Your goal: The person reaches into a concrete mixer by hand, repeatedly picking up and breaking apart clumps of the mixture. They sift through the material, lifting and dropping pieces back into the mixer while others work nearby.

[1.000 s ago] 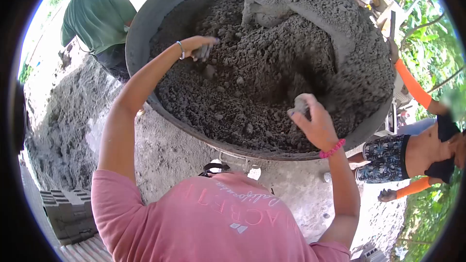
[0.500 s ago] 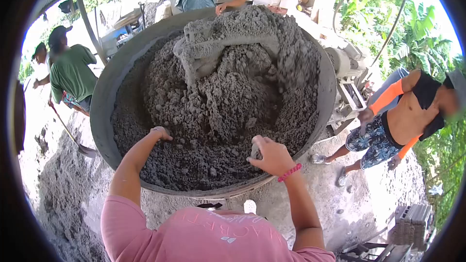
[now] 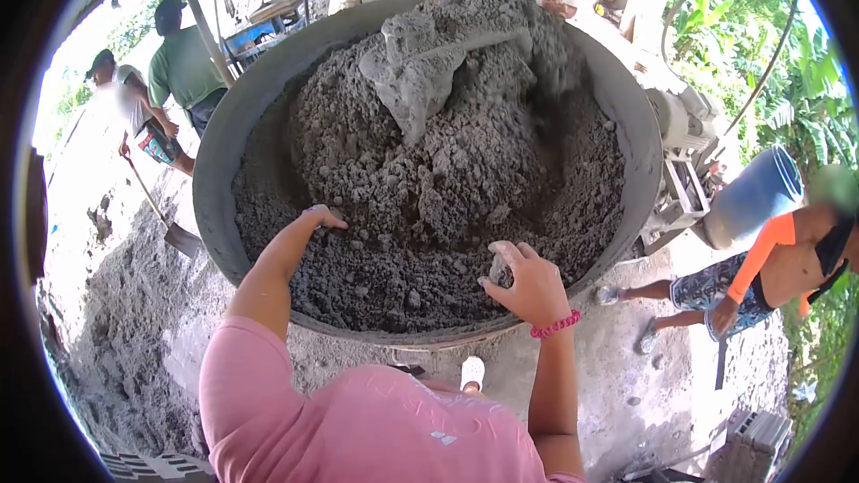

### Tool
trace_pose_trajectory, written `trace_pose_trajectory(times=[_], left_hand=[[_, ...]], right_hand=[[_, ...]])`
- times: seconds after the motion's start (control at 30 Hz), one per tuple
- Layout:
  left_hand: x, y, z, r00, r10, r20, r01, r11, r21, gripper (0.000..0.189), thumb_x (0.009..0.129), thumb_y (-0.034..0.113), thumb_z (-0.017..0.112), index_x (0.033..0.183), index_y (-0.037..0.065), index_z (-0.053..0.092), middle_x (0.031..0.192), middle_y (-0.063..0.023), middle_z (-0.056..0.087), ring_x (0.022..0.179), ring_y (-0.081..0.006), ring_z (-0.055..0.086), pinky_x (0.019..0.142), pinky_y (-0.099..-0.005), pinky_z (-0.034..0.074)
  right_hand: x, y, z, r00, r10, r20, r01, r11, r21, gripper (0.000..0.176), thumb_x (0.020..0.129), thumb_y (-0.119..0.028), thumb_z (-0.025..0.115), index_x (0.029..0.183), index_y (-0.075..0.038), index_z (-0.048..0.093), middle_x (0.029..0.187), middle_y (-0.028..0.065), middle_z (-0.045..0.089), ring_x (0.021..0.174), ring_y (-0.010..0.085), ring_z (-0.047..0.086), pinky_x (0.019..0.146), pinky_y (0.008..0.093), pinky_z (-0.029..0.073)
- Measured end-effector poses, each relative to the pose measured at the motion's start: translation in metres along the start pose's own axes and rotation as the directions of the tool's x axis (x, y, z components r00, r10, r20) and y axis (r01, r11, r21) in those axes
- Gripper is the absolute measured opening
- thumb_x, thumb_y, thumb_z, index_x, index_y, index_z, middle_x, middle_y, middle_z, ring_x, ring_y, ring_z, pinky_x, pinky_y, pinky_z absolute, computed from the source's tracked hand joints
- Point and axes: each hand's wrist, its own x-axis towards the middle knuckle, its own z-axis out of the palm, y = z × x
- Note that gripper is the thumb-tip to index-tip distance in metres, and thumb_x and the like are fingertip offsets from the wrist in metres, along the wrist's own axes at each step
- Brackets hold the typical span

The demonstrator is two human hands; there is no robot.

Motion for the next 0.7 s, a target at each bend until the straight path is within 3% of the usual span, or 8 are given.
trace_pose_trajectory(times=[0.17,0.27,0.3,0.4,0.43,0.6,0.63,0.7], left_hand=[[0.015,0.002,0.006,0.997,0.025,-0.073,-0.020,0.998,0.064,0.087,0.058,0.063,0.065,0.120,0.004,0.050,0.126,-0.0112,0.047,0.116,-0.0235,0.046,0.090,-0.0383,0.040],[-0.017,0.006,0.001,0.998,0.012,-0.056,-0.015,0.999,-0.052,0.081,0.058,0.060,0.066,0.114,0.003,0.055,0.118,-0.0124,0.054,0.109,-0.0220,0.052,0.086,-0.0376,0.044],[-0.026,0.008,0.003,0.989,0.034,-0.142,-0.037,0.999,-0.017,0.076,0.058,0.058,0.067,0.109,0.002,0.058,0.113,-0.0124,0.057,0.104,-0.0211,0.055,0.083,-0.0347,0.046],[-0.007,0.003,0.019,0.977,0.024,-0.213,-0.035,0.998,-0.048,0.072,0.059,0.056,0.067,0.106,0.002,0.059,0.113,-0.0119,0.057,0.104,-0.0212,0.055,0.083,-0.0328,0.046],[-0.037,0.012,0.017,0.954,0.049,-0.294,-0.049,0.999,0.006,0.069,0.059,0.054,0.068,0.105,0.003,0.060,0.110,-0.0118,0.058,0.102,-0.0226,0.056,0.082,-0.0330,0.046],[-0.067,0.027,0.014,0.901,0.286,-0.326,-0.170,0.925,0.340,0.056,0.060,0.048,0.070,0.095,0.004,0.064,0.099,-0.0119,0.062,0.093,-0.0248,0.060,0.080,-0.0348,0.047],[-0.068,0.028,0.014,0.892,0.326,-0.312,-0.188,0.897,0.400,0.055,0.060,0.048,0.070,0.093,0.004,0.064,0.098,-0.0116,0.063,0.092,-0.0247,0.060,0.079,-0.0350,0.048],[-0.068,0.030,0.015,0.857,0.425,-0.291,-0.218,0.811,0.543,0.052,0.058,0.045,0.073,0.091,0.006,0.064,0.096,-0.0108,0.063,0.090,-0.0235,0.061,0.076,-0.0344,0.049]], right_hand=[[0.005,0.000,-0.002,0.998,-0.005,-0.064,0.005,1.000,-0.001,0.044,0.069,-0.027,0.066,0.107,-0.009,0.053,0.090,0.0114,0.057,0.079,0.0306,0.058,0.070,0.0391,0.047],[0.001,-0.001,0.003,0.998,-0.011,-0.062,0.011,1.000,-0.010,0.045,0.068,-0.026,0.068,0.106,-0.009,0.053,0.088,0.0109,0.056,0.078,0.0304,0.058,0.067,0.0389,0.047],[0.001,0.000,0.002,0.997,-0.019,-0.071,0.019,1.000,-0.009,0.045,0.068,-0.026,0.068,0.107,-0.009,0.053,0.088,0.0109,0.056,0.077,0.0305,0.058,0.067,0.0390,0.047],[-0.003,0.001,0.001,0.996,-0.022,-0.091,0.022,1.000,-0.003,0.045,0.068,-0.025,0.068,0.107,-0.010,0.052,0.089,0.0109,0.055,0.077,0.0304,0.057,0.068,0.0385,0.048],[-0.003,0.000,-0.001,0.996,-0.013,-0.085,0.012,1.000,-0.005,0.045,0.067,-0.025,0.068,0.107,-0.010,0.053,0.091,0.0110,0.056,0.079,0.0301,0.057,0.069,0.0378,0.048],[-0.003,-0.002,-0.005,0.997,0.016,-0.075,-0.015,1.000,0.011,0.045,0.067,-0.025,0.068,0.106,-0.009,0.054,0.096,0.0121,0.056,0.083,0.0310,0.057,0.072,0.0374,0.048],[-0.003,0.003,-0.001,0.985,-0.079,-0.155,0.081,0.997,0.007,0.043,0.069,-0.024,0.067,0.108,-0.011,0.052,0.086,0.0107,0.053,0.073,0.0310,0.056,0.065,0.0386,0.047],[-0.003,0.005,0.001,0.982,-0.083,-0.169,0.087,0.996,0.018,0.043,0.069,-0.023,0.067,0.108,-0.011,0.052,0.086,0.0107,0.053,0.074,0.0309,0.056,0.065,0.0386,0.047]])
